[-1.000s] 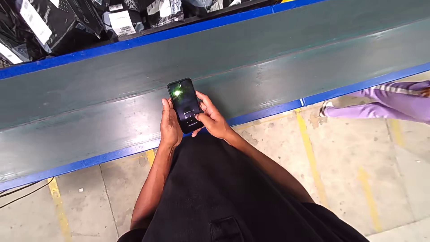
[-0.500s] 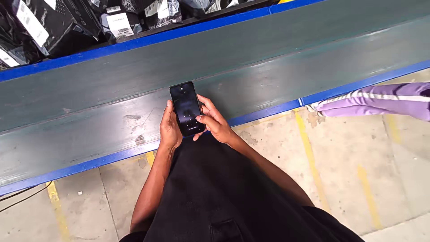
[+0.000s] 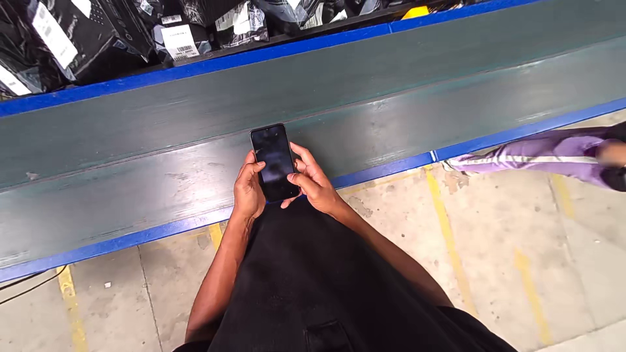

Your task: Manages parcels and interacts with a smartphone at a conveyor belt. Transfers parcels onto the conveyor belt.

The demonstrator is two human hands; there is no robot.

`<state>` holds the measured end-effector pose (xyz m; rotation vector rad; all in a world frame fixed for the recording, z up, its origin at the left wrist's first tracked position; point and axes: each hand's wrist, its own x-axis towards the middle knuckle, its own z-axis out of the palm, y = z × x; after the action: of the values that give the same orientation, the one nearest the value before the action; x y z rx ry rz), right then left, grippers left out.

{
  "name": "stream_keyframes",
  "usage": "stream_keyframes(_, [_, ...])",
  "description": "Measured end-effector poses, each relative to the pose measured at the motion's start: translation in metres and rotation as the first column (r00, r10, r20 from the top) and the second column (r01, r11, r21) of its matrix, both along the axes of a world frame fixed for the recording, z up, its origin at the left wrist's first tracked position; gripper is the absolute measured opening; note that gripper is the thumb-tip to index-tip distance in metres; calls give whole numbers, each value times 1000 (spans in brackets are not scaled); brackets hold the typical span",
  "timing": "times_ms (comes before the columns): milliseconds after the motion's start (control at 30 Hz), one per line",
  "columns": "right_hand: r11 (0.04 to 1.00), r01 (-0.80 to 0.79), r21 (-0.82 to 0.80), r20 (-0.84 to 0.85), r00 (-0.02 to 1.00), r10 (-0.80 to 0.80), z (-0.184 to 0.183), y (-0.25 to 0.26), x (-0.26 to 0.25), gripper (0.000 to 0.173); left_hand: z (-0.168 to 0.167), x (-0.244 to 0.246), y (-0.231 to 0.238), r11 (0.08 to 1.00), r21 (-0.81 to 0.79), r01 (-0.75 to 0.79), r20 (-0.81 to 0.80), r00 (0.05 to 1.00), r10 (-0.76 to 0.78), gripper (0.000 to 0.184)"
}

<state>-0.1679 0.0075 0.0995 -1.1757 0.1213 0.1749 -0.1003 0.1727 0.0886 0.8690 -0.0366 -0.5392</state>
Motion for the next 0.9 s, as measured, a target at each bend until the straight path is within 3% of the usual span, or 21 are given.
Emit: stream_keyframes(900, [1000,-6,2,6,1000,6,-2,-2,0,66,-3,0,-1,998,-35,43,-18,999,-43,38])
